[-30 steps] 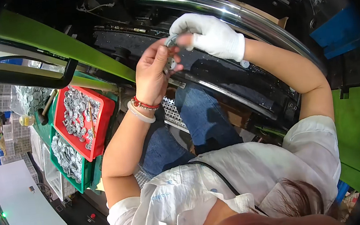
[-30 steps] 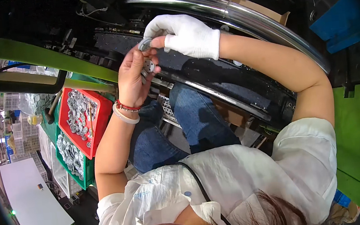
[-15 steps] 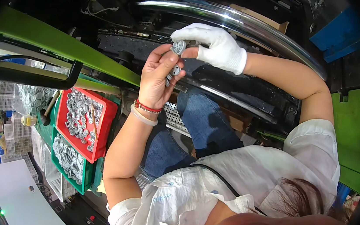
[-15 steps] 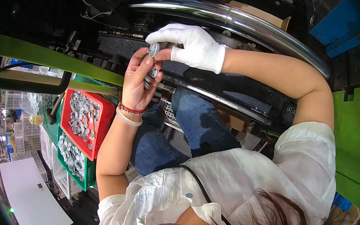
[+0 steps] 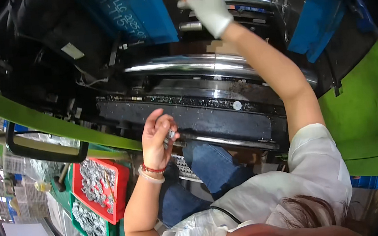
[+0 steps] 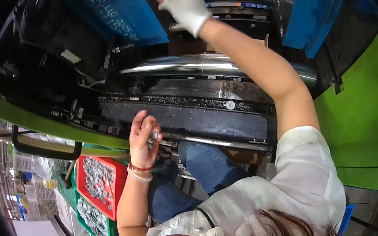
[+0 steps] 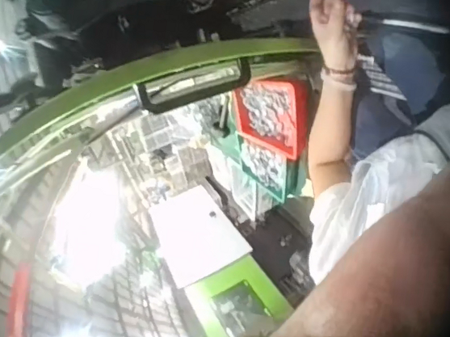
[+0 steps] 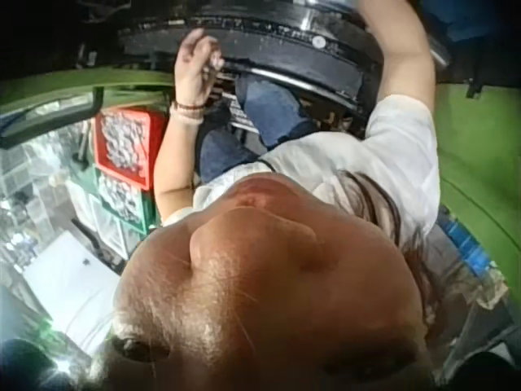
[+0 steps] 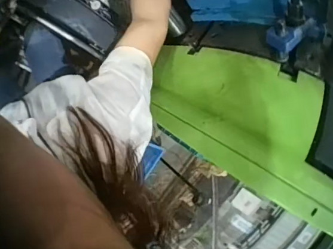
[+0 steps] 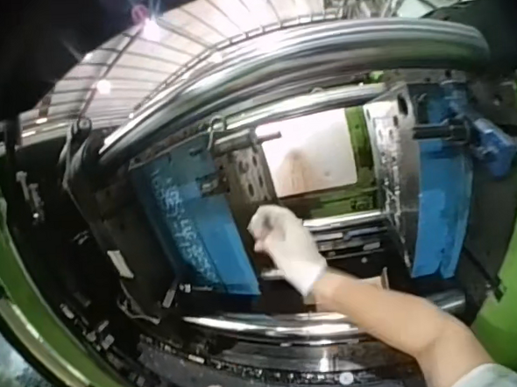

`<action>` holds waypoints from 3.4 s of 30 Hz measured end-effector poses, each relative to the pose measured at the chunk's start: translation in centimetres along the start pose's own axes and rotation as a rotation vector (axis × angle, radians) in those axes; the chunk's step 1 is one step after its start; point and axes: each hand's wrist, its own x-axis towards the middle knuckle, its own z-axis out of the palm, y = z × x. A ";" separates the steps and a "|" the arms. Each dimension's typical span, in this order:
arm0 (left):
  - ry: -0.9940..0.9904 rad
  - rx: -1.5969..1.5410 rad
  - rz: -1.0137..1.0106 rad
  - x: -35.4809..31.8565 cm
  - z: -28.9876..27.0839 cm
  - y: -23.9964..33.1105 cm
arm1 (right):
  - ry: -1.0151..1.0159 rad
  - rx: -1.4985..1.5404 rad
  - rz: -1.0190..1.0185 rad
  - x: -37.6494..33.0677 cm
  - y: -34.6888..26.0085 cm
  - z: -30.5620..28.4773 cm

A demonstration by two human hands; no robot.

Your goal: The operator is removing plastic parts from an injection molding machine, inspecting them, and using a scraper tool to trim or clean them.

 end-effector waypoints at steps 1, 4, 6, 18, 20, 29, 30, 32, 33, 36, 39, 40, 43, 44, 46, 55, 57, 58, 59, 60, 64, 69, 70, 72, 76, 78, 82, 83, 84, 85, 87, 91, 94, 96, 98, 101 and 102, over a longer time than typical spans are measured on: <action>-0.047 -0.016 0.013 0.0 0.0 -0.1 | 0.144 0.098 0.049 3.0 1.4 -1.3; -0.067 0.013 -0.002 0.0 -0.1 -0.4 | 0.138 0.094 -0.073 9.3 5.3 -3.7; -0.090 0.018 0.000 0.1 -0.1 -0.5 | 0.147 -0.047 -0.119 11.6 7.0 -3.9; -0.095 -0.010 -0.040 0.1 -0.3 -0.5 | 0.130 -0.186 -0.058 13.2 8.3 -3.2; -0.097 -0.007 -0.044 0.1 -0.3 -0.5 | 0.123 -0.251 -0.045 13.6 8.2 -3.3; -0.117 -0.003 -0.040 -0.2 -0.3 -0.4 | 0.197 -0.513 -0.173 15.4 9.8 -2.7; -0.130 -0.005 -0.036 -0.2 -0.4 -0.4 | 0.207 -0.516 -0.174 15.5 9.9 -2.6; -0.127 0.006 -0.041 -0.2 -0.3 -0.5 | 0.229 -0.523 -0.173 15.4 9.4 -2.4; -0.139 0.005 -0.040 -0.1 -0.3 -0.6 | 0.217 -0.430 -0.101 15.3 8.9 -2.2; -0.125 0.061 -0.061 -0.2 -0.1 -0.6 | 0.218 -0.410 0.063 14.4 6.7 -1.2; -0.121 0.074 -0.069 -0.3 0.0 -0.6 | 0.285 -0.842 -0.021 12.3 4.9 0.4; -0.123 0.071 -0.071 -0.3 0.1 -0.6 | 0.380 -0.960 -0.041 11.3 4.8 1.3; -0.147 0.062 -0.083 -0.2 0.0 -0.7 | 0.155 -1.075 0.035 9.6 5.0 1.0; -0.155 0.065 -0.087 -0.2 0.0 -0.8 | 0.082 -1.060 0.050 9.5 5.0 0.5; -0.160 0.073 -0.095 0.0 -0.2 -1.0 | -0.050 -1.091 0.054 9.6 4.3 -0.6; 0.085 -0.110 -0.136 0.9 -1.0 -0.4 | -0.832 -0.647 -0.125 -8.5 -3.2 6.8; 0.334 -0.190 -0.169 1.4 -1.3 -0.6 | -1.030 -0.519 0.004 -13.4 -3.4 8.7; 0.208 -0.374 -0.197 1.8 -1.8 -0.5 | -1.093 -0.550 -0.019 -14.6 -3.2 9.1; 0.224 -0.367 -0.247 1.8 -2.3 -0.5 | -1.083 -0.641 -0.046 -15.4 -2.8 9.6; 0.258 -0.308 -0.221 2.0 -2.8 -0.7 | -1.039 -0.662 -0.133 -16.1 -2.4 10.0; 0.199 -0.355 -0.223 2.2 -5.0 -1.4 | -1.130 -0.669 -0.134 -16.6 -1.5 10.7; 0.029 -0.384 -0.155 2.0 -4.9 -1.0 | -1.045 -0.753 -0.108 -16.2 -1.7 10.1; 0.091 -0.362 -0.162 2.0 -4.5 -0.9 | -1.055 -0.729 -0.084 -16.1 -1.7 9.9; 0.123 -0.346 -0.168 2.0 -4.0 -0.8 | -1.033 -0.696 -0.078 -16.1 -1.7 9.8; 0.056 -0.469 -0.179 2.2 -3.9 -0.8 | -0.939 -0.723 -0.139 -15.7 -1.3 9.8; 0.073 -0.439 -0.198 2.2 -4.1 -0.7 | -0.920 -0.770 -0.159 -15.6 -1.2 9.8; 0.039 -0.405 -0.221 1.9 -4.1 -0.3 | -0.887 -0.711 -0.237 -15.8 -1.2 9.6; 0.027 -0.427 -0.234 1.8 -3.9 -0.3 | -0.903 -0.681 -0.219 -15.8 -1.2 9.6; 0.015 -0.449 -0.247 1.8 -3.8 -0.2 | -0.919 -0.651 -0.200 -15.9 -1.2 9.6; -0.026 -0.476 -0.256 1.8 -3.8 -0.1 | -0.934 -0.621 -0.181 -15.9 -1.1 9.6; -0.024 -0.423 -0.264 1.6 -3.8 0.1 | -0.915 -0.551 -0.065 -16.0 -0.9 9.6; 0.024 -0.293 -0.227 1.5 -3.7 -0.1 | -0.881 -0.559 -0.025 -16.0 -0.5 9.4; 0.131 -0.291 -0.174 1.7 -3.4 -0.2 | -0.790 -0.528 -0.116 -15.8 -0.4 9.2; 0.117 -0.270 -0.150 1.5 -3.2 -0.2 | -0.782 -0.258 0.124 -15.6 -0.5 9.1; 0.090 -0.202 -0.135 1.3 -2.9 -0.1 | -0.772 0.245 0.646 -15.2 -0.6 8.8; 0.101 -0.001 -0.047 1.0 -2.4 0.1 | -0.709 0.565 0.885 -15.0 -0.6 8.5; 0.134 0.071 -0.012 0.9 -2.3 0.1 | -0.705 0.630 0.941 -15.0 -0.6 8.4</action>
